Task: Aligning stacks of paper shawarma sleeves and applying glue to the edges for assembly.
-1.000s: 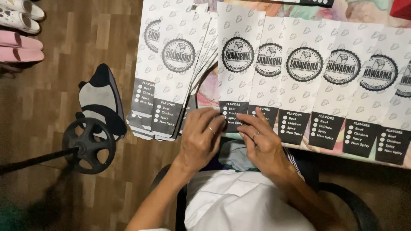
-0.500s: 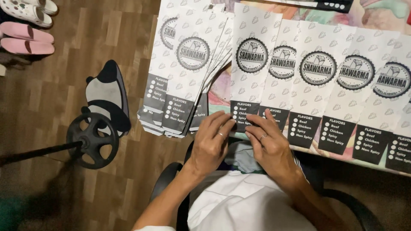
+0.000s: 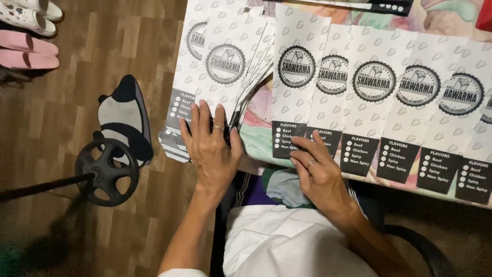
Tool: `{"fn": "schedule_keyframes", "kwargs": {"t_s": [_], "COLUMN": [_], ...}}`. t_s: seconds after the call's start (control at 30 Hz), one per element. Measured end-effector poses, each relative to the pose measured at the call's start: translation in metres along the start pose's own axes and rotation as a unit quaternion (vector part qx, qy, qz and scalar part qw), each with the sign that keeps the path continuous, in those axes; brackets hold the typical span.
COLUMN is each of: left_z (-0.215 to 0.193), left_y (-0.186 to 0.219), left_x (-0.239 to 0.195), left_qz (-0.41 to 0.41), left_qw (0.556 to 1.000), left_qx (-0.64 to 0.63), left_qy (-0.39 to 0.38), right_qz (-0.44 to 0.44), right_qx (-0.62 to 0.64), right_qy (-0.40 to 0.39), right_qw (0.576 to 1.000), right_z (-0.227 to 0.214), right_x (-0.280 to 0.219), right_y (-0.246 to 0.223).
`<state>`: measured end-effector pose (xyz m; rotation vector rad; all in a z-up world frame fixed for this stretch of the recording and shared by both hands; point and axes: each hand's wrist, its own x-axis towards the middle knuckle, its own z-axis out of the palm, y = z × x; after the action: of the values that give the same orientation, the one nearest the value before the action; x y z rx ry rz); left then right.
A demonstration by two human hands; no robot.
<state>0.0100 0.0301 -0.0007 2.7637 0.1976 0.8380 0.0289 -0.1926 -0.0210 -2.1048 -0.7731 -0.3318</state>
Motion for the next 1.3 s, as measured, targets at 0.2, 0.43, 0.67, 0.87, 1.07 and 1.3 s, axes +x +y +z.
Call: {"fn": "schedule_keyframes", "kwargs": {"t_s": [0.2, 0.43, 0.67, 0.87, 1.07, 1.3], "left_z": [-0.007, -0.012, -0.013, -0.004, 0.005, 0.003], "left_y": [-0.005, -0.017, -0.002, -0.015, -0.019, 0.047], "left_x": [0.003, 0.008, 0.005, 0.007, 0.016, 0.012], "left_qz": [-0.020, 0.002, 0.023, 0.012, -0.019, 0.042], "left_qw": [0.998, 0.999, 0.994, 0.997, 0.997, 0.988], "left_qx": [-0.062, 0.004, 0.054, 0.059, 0.032, -0.131], "left_qy": [-0.017, -0.046, -0.087, -0.045, 0.074, -0.062], "right_qz": [0.007, 0.011, 0.012, 0.010, -0.002, 0.002], "right_qx": [0.002, 0.004, 0.001, 0.002, -0.003, -0.009], "right_qy": [-0.007, -0.009, -0.007, -0.004, -0.004, -0.010], "right_qw": [1.000, 1.000, 1.000, 1.000, 1.000, 1.000], "right_z": [-0.001, -0.002, -0.003, -0.002, -0.003, -0.004], "right_x": [-0.001, 0.001, 0.002, 0.002, 0.003, 0.002], "right_y": [0.001, -0.002, -0.003, -0.003, -0.001, -0.001]}}
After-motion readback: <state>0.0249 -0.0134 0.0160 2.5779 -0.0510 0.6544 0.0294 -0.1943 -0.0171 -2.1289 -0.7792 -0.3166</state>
